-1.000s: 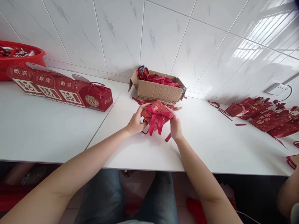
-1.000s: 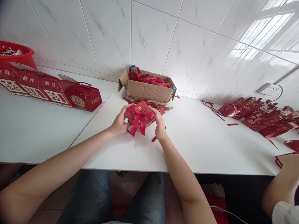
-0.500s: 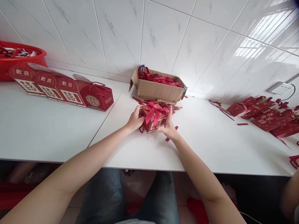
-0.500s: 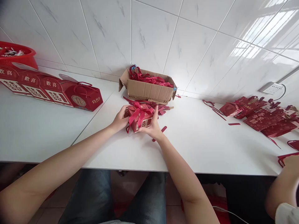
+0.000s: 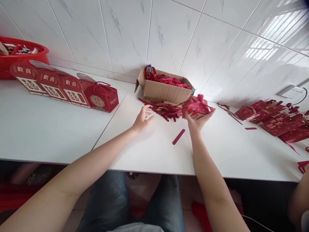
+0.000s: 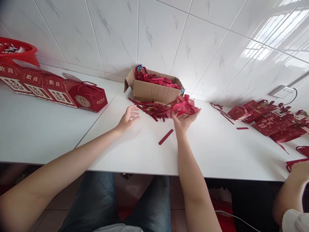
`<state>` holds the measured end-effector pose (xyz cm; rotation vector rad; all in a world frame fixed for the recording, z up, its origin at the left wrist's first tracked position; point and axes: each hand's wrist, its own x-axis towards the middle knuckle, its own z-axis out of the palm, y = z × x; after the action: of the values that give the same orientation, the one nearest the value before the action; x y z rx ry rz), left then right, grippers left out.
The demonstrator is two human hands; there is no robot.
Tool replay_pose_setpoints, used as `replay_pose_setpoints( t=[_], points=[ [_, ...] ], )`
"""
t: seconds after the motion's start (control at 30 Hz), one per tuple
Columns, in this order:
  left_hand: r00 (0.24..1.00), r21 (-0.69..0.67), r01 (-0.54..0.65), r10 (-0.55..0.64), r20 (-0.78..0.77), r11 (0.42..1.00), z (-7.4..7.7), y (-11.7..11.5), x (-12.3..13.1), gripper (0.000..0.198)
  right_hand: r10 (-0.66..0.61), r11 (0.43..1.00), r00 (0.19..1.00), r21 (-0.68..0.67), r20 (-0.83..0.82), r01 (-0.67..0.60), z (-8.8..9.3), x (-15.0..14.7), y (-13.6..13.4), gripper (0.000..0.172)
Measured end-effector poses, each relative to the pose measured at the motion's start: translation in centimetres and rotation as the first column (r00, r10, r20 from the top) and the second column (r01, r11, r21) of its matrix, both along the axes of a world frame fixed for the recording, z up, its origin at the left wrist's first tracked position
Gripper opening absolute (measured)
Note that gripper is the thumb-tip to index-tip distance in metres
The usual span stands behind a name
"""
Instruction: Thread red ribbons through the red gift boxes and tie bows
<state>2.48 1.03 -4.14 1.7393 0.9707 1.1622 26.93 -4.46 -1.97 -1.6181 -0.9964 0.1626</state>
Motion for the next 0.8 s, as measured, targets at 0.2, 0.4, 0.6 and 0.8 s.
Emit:
replay_pose_setpoints(
  t=[0.2,0.4,0.6,0.8],
  points=[
    [0.995,-0.037,-0.006,0.002,-0.100,0.999,-0.2,-0.2,0.1,0.062,-0.542,0.784,0.836,-0.309,0.084,0.539,-1.0,3.1,0.1,0.117],
    [0.994,-0.027,-0.009,0.006,-0.112,1.000,-0.4,-0.1,0.2,0.062,-0.394,0.854,0.872,-0.235,0.291,0.464,-0.5,2.2,-0.7,0.049],
    [0.993,-0.002,0.002,-0.002,-0.119,1.000,-0.7,0.0,0.0,0.062,-0.242,0.847,0.929,-0.406,0.282,0.344,-2.0,2.6,0.2,0.049],
    [0.987,0.036,-0.029,0.035,-0.159,0.999,-1.1,0.3,0.0,0.061,-0.068,0.826,0.958,-0.523,0.278,0.210,-3.6,3.2,0.9,0.055]
  ],
)
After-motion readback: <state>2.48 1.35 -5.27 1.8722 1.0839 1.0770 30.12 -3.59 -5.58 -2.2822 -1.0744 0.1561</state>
